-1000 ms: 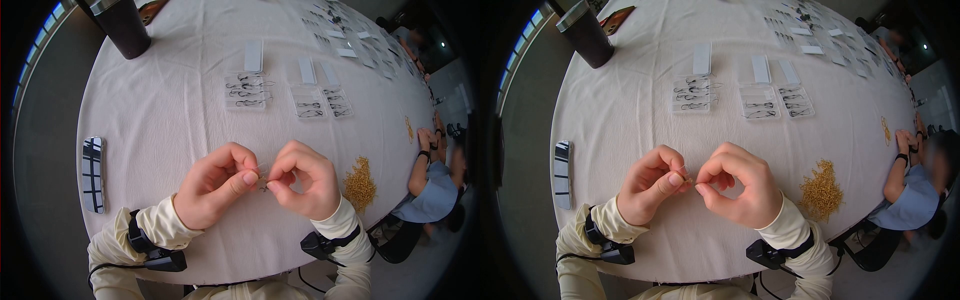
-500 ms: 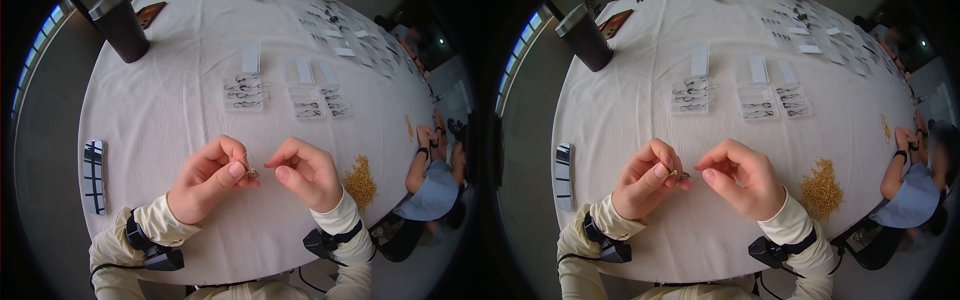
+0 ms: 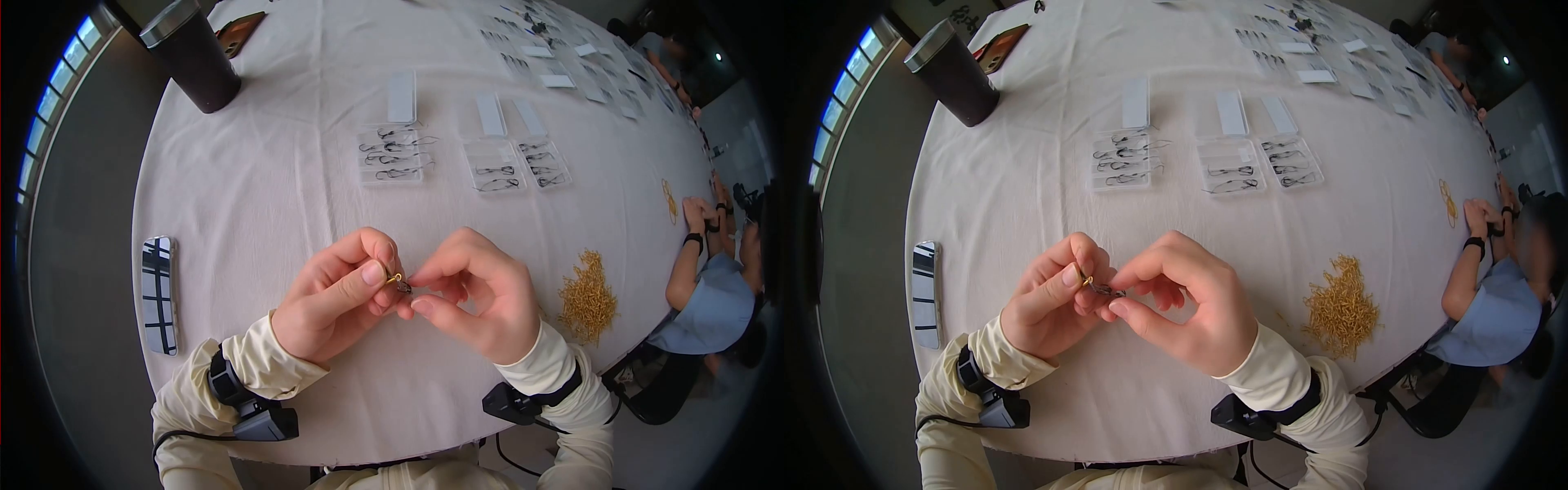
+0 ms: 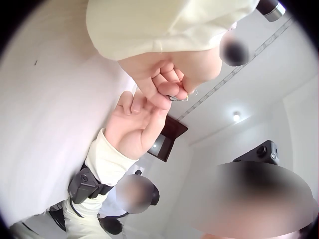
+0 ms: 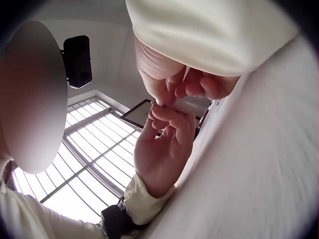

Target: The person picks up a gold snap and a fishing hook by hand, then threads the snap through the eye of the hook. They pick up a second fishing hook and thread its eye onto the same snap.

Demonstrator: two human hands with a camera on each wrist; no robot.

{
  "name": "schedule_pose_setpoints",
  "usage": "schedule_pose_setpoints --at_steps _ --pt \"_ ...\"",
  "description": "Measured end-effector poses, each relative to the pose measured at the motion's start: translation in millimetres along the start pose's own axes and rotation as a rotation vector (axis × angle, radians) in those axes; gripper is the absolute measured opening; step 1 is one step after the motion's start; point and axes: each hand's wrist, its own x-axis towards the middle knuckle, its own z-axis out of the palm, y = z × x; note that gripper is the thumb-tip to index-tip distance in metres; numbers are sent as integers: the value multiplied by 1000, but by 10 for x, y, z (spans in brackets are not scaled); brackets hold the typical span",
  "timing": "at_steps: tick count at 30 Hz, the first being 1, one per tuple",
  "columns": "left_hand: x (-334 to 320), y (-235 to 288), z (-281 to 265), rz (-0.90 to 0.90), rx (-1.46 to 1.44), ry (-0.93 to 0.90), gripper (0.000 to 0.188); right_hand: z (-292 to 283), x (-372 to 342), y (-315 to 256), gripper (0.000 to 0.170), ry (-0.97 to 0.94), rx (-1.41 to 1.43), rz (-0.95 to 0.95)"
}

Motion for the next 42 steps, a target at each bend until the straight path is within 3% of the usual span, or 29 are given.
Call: schedule_pose_setpoints --at_steps 1,15,26,33,42 --pt "2 -3 -4 -7 9 -1 11 8 4 3 16 14 -54 -72" --pt "1 -29 3 -15 39 58 11 -9 35 0 11 82 -150 -129" --pt "-26 -21 75 99 640 177 11 -86 39 -42 8 75 -186 -96" --pt "-39 -27 136 59 600 203 10 -96 31 -14 7 -18 -148 13" --pt "-26 -80 84 228 661 218 11 -78 36 -18 7 25 -162 7"
